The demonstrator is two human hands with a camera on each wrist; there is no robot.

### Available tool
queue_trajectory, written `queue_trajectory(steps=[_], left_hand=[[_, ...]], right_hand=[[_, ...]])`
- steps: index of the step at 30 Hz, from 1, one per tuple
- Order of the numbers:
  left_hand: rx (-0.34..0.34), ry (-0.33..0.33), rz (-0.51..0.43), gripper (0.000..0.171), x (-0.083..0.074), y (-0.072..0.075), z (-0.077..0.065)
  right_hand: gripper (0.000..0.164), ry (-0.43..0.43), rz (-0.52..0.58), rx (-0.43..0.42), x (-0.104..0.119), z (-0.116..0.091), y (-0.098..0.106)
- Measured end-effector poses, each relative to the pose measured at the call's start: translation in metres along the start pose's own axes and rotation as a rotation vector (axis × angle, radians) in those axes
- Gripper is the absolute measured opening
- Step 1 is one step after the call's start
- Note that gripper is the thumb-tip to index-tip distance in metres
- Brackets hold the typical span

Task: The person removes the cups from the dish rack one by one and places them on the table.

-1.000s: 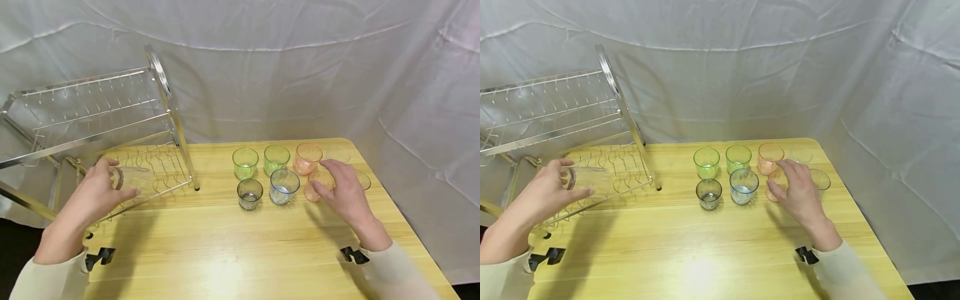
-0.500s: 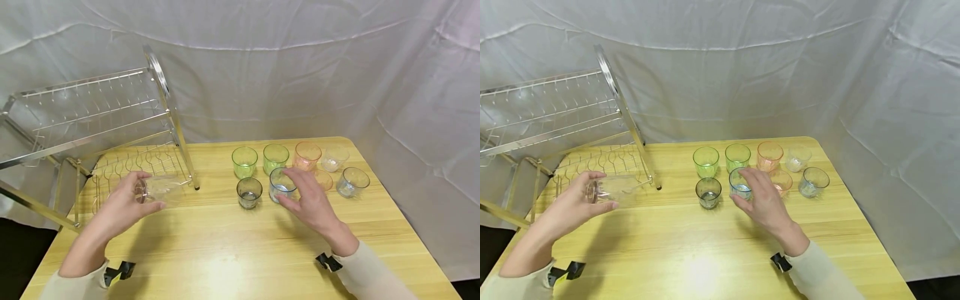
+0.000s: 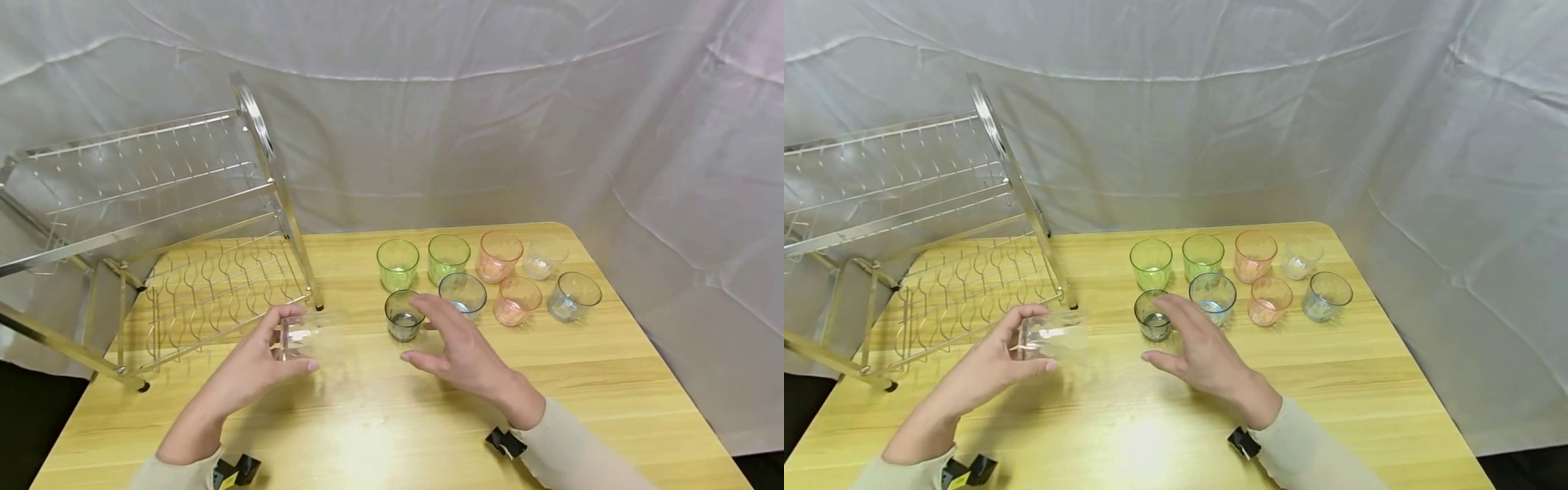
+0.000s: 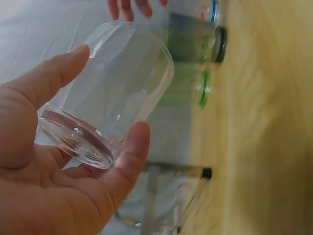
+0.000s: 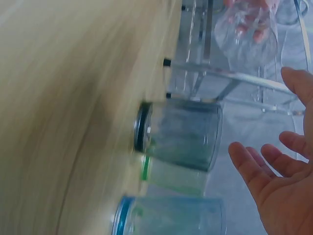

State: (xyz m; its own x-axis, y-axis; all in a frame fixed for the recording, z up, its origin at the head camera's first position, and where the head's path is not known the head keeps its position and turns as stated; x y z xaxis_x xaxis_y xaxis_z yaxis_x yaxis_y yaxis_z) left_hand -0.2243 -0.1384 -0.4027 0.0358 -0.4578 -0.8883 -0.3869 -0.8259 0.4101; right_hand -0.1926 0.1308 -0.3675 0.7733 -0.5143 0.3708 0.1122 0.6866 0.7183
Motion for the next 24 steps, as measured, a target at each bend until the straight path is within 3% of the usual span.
queue_trajectory(steps=[4, 15, 22, 24], left_hand=[[0.053, -0.010, -0.110, 0.080, 0.004, -0.020, 0.003], [0.094, -0.060, -0.099, 0.079, 0.003, -0.047, 0.009], [0.134, -0.089, -0.104, 0.076, 0.002, -0.057, 0.011], [0.138, -0.092, -0.109, 0.077, 0.003, -0.058, 0.012]], right_hand=[[0.094, -0.009, 0.049, 0.068, 0.007, 0.006, -0.015], [0.107, -0.025, 0.200, 0.155, 0.018, 0.014, -0.040], [0.103, -0.031, 0.315, 0.166, 0.023, 0.012, -0.050], [0.100, -0.033, 0.289, 0.157, 0.023, 0.012, -0.051]])
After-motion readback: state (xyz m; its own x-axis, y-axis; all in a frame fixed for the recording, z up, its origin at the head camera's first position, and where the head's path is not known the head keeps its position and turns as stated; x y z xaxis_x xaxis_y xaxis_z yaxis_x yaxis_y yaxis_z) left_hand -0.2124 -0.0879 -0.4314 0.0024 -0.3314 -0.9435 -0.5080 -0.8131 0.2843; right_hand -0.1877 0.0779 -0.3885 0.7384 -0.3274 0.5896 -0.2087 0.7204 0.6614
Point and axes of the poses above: each hand's wrist, its own z-axis towards the middle knuckle, its own y-axis out of the back of the hand, x = y × z, the point moved 10 cm from there along z, towards the middle knuckle, and after that the axes turned 6 degrees about y, right-handed, at the moved point
